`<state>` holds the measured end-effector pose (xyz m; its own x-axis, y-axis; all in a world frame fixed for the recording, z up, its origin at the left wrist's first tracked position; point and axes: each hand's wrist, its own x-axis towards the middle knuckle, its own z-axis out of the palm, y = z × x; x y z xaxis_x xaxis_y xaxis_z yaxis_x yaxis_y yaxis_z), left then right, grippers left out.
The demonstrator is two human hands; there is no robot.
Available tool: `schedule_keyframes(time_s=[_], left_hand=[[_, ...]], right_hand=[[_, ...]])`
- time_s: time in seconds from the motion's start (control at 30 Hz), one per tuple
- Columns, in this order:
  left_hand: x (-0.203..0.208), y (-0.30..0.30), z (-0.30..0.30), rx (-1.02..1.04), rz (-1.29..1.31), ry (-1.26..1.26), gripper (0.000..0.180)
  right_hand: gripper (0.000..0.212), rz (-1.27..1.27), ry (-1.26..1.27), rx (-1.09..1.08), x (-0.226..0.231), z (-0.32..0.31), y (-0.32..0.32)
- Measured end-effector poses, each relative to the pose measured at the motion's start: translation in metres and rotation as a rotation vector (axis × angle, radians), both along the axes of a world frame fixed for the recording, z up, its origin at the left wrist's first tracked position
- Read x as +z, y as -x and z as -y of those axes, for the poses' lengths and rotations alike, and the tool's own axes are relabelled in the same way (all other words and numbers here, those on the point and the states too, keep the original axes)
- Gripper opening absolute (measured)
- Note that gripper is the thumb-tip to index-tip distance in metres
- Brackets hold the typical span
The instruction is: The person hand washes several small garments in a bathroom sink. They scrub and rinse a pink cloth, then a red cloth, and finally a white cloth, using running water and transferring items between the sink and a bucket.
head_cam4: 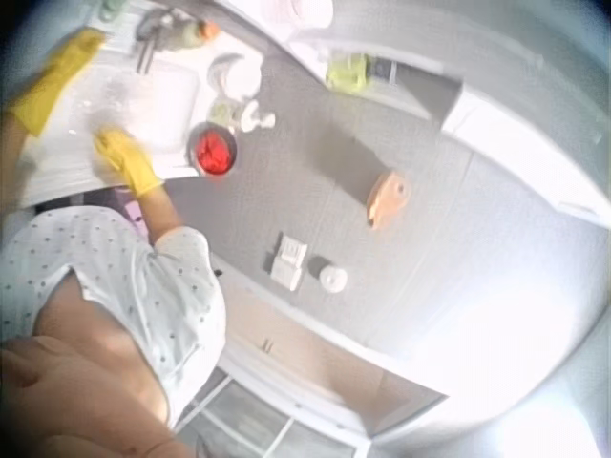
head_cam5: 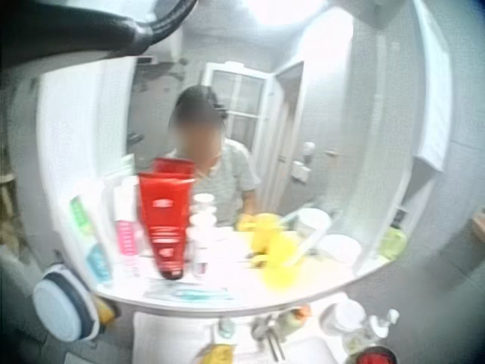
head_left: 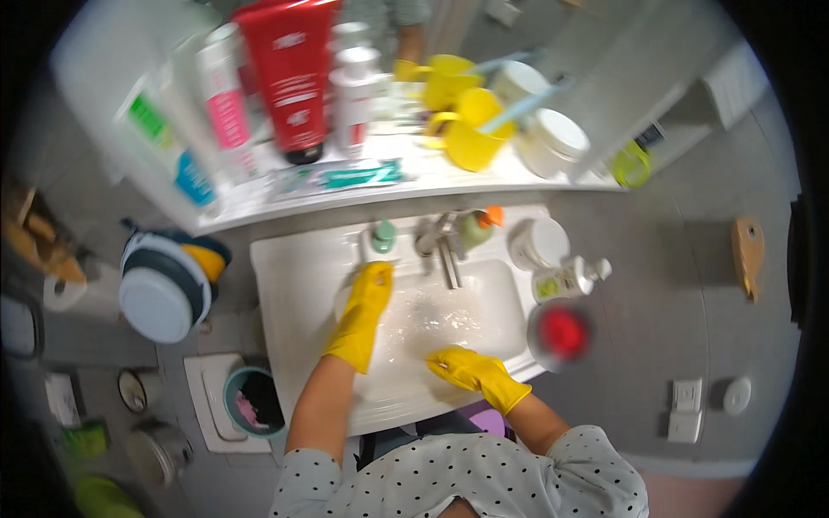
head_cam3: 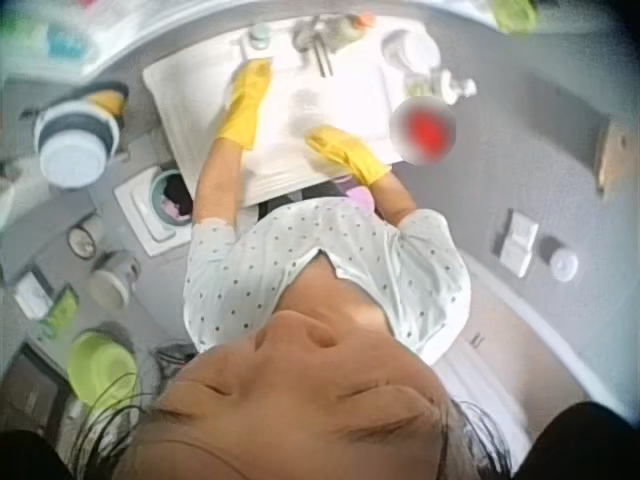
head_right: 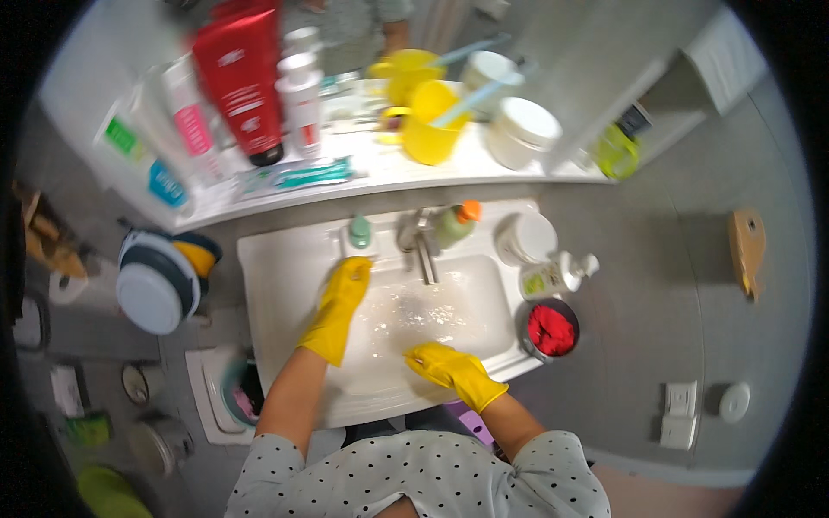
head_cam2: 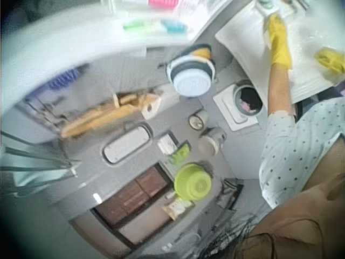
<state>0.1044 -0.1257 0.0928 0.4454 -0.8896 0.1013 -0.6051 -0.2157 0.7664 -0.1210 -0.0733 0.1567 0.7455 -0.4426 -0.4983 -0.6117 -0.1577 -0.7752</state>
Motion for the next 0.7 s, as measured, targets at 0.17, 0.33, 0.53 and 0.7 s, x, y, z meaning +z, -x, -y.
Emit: schedule_keyframes(time_s=[0.17,0.33,0.53,0.7], left_hand=[[-0.014,0.008,-0.018,-0.237,-0.362,0.085,0.019],[0.003,0.040,-0.080,-0.327,-0.494,-0.048,0.021],[0.009,0.056,-0.153,-0.262,-0.611,-0.136,0.023],[-0.008,0.068,-0.171,-0.189,-0.777,-0.094,0.023]], right_hand=[[0.041,0.529,-0.136,-0.350,0.076,-0.020,0.011],[0.040,0.616,0.191,-0.379,0.085,-0.020,0.064],[0.042,-0.383,0.597,-0.798,0.089,0.029,0.218],[0.083,-0.765,0.452,-0.488,0.062,0.040,0.279]])
